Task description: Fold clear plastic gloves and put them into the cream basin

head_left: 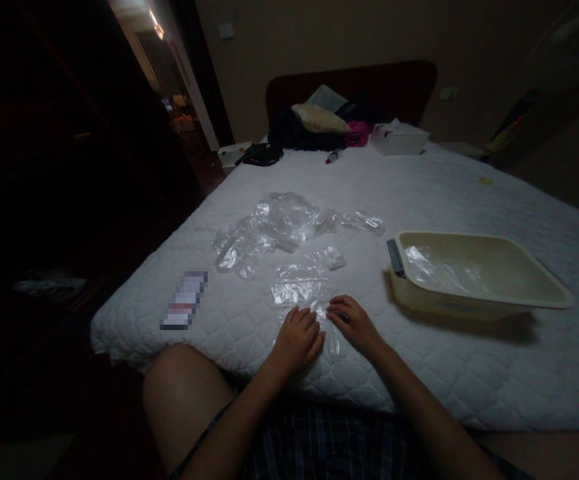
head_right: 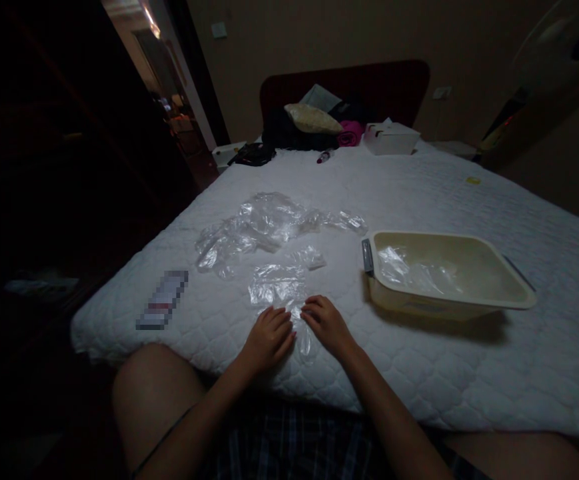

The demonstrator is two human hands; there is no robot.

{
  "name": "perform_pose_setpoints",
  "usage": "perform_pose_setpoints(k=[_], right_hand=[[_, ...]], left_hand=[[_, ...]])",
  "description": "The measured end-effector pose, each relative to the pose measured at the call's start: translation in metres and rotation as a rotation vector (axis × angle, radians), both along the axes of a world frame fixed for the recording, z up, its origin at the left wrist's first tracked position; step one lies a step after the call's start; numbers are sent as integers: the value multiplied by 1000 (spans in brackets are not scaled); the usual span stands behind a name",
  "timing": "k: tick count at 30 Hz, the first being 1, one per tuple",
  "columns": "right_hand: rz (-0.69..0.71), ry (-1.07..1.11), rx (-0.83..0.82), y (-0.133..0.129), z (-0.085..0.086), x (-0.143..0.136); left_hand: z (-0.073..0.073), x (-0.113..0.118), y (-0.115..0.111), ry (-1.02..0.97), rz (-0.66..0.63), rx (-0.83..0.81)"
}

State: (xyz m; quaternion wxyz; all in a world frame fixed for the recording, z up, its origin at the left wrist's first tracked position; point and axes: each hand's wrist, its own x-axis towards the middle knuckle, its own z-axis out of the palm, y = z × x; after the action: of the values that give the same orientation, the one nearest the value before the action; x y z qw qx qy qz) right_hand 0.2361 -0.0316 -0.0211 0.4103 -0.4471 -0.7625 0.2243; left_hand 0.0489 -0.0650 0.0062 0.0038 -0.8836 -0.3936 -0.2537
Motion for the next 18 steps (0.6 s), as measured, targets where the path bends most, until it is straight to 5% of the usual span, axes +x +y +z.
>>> perform_pose_setpoints(k=[11,18], right_hand=[[-12,318,-272,2,3,6],[-183,603,-493,13,-5,19]], left_hand=[[-2,-5,2,-223,35,-6],[0,-33,24,-506,461,-125]])
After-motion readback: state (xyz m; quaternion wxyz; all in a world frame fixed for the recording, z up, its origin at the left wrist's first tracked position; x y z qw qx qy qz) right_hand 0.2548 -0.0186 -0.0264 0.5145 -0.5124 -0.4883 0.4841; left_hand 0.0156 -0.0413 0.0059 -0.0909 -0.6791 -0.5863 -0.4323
